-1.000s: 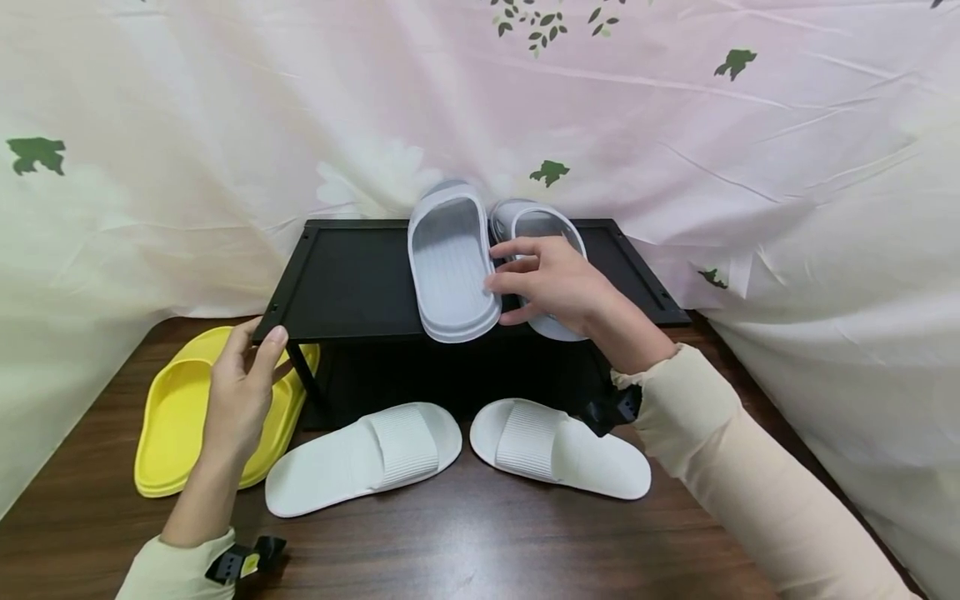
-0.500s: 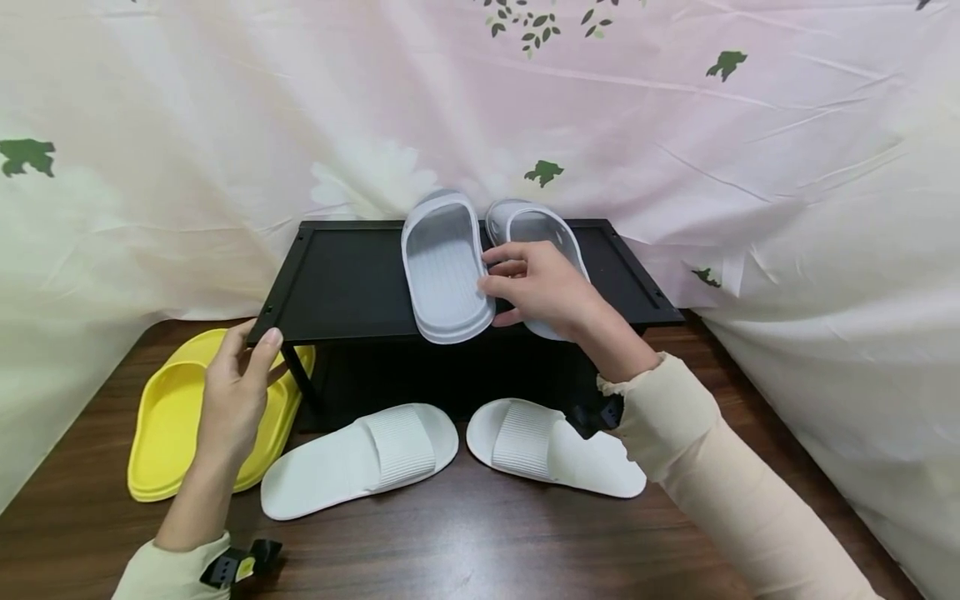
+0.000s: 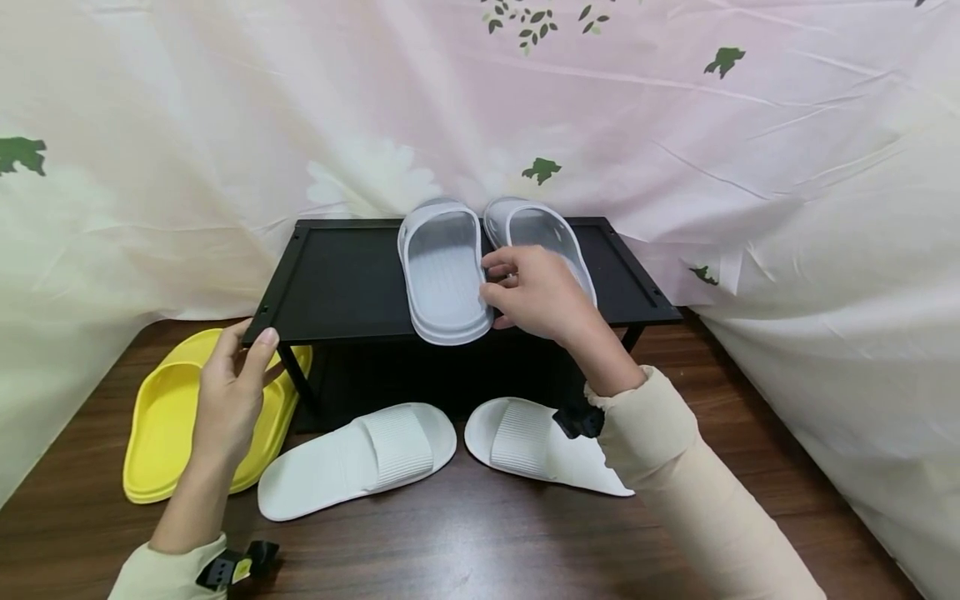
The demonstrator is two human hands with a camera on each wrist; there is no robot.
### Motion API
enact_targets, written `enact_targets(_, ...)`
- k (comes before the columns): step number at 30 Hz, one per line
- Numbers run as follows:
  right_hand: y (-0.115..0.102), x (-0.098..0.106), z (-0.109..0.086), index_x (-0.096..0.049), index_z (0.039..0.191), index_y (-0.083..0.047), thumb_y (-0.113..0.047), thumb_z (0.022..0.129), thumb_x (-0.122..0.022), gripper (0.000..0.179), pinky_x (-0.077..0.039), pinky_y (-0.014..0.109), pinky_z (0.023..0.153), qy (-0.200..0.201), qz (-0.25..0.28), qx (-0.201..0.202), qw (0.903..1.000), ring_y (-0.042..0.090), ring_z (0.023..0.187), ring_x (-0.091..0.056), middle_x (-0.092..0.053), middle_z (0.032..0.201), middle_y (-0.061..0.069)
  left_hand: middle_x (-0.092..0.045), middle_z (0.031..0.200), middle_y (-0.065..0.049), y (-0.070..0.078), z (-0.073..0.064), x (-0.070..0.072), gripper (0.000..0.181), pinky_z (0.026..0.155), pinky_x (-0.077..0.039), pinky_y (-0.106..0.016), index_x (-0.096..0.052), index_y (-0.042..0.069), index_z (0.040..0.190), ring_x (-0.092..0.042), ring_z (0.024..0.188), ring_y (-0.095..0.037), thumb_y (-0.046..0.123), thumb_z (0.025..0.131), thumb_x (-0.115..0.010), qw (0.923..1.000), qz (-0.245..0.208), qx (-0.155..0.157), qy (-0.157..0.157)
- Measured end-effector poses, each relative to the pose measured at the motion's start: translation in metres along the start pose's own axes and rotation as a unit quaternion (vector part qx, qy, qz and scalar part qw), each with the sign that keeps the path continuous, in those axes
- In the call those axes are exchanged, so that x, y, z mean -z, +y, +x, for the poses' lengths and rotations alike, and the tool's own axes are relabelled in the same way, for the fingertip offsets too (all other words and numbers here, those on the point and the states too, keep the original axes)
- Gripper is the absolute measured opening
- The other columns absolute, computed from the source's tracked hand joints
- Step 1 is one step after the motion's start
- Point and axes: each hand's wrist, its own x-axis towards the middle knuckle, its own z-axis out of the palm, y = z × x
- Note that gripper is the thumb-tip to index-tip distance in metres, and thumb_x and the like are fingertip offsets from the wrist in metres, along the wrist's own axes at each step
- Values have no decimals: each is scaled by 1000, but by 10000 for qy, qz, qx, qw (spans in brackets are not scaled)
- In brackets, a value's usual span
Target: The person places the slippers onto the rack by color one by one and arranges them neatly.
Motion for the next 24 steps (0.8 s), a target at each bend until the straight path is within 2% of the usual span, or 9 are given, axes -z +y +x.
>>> enact_targets(3,0,0,0,-61,135,-1,-6,95,-59,41,-63,32,64,31,-120,58,9999,25,94,-72,-64,126,17,-50,127,-1,1,0,0,36,110,-38,-53,-56,10,134,-49,125,-19,28,104,-60,10000,3,0,-14)
enact_targets(8,0,-1,-1,-61,134,-1,-5,94,-59,40,-63,32,64,59,-130,124,9998,25,98,-71,-64,126,16,-50,127,0,1,-1,-1,37,110,-36,-57,-55,9,136,-48,126,-21,29,104,-60,10000,67,14,7)
enact_targets(13,2,1,-4,-60,136,-1,-5,95,-60,42,-63,31,64,70,-20,119,9999,24,103,-69,-63,128,15,-50,127,0,1,-1,-1,37,110,-38,-54,-55,9,136,-48,125,-20,29,104,-60,10000,65,21,-2)
enact_targets(19,2,3,-8,-59,138,-3,-6,96,-59,42,-63,30,65,117,173,141,9997,23,95,-71,-63,126,13,-50,128,0,1,-1,-1,37,111,-36,-57,-55,10,136,-48,127,-21,29,104,-60,10000,86,10,-13)
enact_targets(24,3,5,-10,-59,138,-1,-5,96,-59,42,-63,34,69,155,452,143,9988,24,95,-71,-64,126,14,-50,128,0,1,-1,0,37,111,-37,-54,-55,10,136,-48,127,-21,29,104,-60,10000,52,-3,-20)
